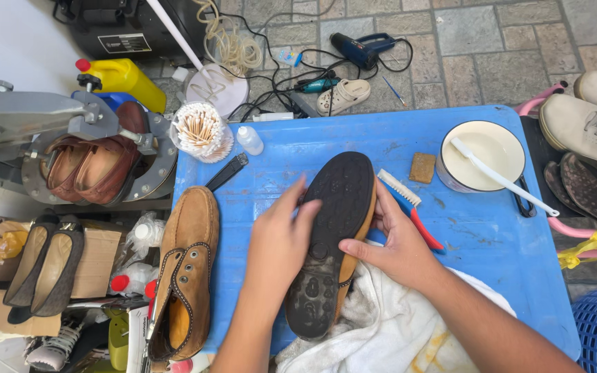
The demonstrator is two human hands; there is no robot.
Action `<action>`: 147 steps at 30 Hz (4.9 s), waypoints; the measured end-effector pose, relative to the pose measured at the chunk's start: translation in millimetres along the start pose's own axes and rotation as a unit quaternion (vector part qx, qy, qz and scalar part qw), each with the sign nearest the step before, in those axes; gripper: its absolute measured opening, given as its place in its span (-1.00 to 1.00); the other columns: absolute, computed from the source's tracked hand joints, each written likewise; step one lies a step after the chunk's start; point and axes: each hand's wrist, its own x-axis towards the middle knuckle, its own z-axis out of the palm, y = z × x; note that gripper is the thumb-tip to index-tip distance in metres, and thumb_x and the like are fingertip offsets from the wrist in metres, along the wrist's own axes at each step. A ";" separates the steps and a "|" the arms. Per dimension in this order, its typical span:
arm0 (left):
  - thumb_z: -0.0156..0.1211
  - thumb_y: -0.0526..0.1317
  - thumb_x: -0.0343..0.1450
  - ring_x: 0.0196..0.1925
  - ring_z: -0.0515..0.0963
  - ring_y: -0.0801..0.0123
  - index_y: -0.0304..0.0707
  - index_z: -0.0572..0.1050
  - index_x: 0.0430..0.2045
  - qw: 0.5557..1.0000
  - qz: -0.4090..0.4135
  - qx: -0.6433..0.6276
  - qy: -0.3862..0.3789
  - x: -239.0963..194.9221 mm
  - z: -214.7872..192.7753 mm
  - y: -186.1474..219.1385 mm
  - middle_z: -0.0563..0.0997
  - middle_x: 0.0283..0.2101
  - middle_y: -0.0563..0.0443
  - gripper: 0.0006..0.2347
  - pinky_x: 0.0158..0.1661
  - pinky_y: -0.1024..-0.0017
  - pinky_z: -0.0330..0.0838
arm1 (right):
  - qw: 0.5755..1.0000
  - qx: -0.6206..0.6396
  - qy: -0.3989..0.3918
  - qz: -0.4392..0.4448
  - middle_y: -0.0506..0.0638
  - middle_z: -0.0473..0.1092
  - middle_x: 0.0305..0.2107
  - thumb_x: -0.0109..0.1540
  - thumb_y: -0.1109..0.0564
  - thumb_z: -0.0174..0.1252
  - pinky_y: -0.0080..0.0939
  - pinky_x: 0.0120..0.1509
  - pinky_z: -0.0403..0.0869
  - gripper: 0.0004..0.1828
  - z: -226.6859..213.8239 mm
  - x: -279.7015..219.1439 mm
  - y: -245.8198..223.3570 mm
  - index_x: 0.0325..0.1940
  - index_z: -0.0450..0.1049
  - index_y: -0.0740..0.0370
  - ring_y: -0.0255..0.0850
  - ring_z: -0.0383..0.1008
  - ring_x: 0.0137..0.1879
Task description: The person scrubs the sole of a brown leather shoe with a brush and white cleaning paste, then wipes the sole with a cloth. They repeat the process on the other shoe, applying paste and scrubbing the sole before wiping it clean.
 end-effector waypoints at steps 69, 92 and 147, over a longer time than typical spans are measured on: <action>0.36 -0.17 0.34 0.06 0.49 0.03 -0.32 0.58 -0.37 0.980 0.116 0.035 -0.161 -102.5 5.8 29.8 0.56 -0.11 -0.13 -0.81 0.06 0.13 0.40 | 0.961 0.186 0.204 -0.029 0.03 0.28 -0.49 0.47 -0.13 -0.16 0.03 0.26 0.38 -0.63 -23.3 -145.4 31.4 -0.01 0.25 0.25 -0.07 0.44 -0.08; 0.33 -0.39 0.35 0.37 0.39 0.30 -0.26 0.12 0.43 0.894 0.007 -0.429 -0.131 -109.4 80.8 -5.3 0.36 0.38 -0.13 -0.30 0.31 0.38 0.29 | 0.969 0.216 0.106 0.053 -0.05 0.41 -0.20 0.41 0.09 -0.01 -0.34 -0.16 0.32 -0.79 41.9 -156.6 47.1 0.08 0.19 0.15 -0.37 0.29 -0.24; 0.12 -0.30 0.51 -0.27 0.59 0.26 -0.39 0.37 -0.26 0.968 0.003 -0.245 0.048 -91.0 67.9 16.7 0.55 -0.34 -0.13 -0.89 -0.21 0.38 0.47 | 0.980 -0.178 0.073 0.044 0.09 0.58 -0.09 0.40 0.07 -0.06 -0.17 0.16 0.46 -0.60 37.7 -150.3 -6.2 0.29 0.31 0.26 -0.13 0.62 0.07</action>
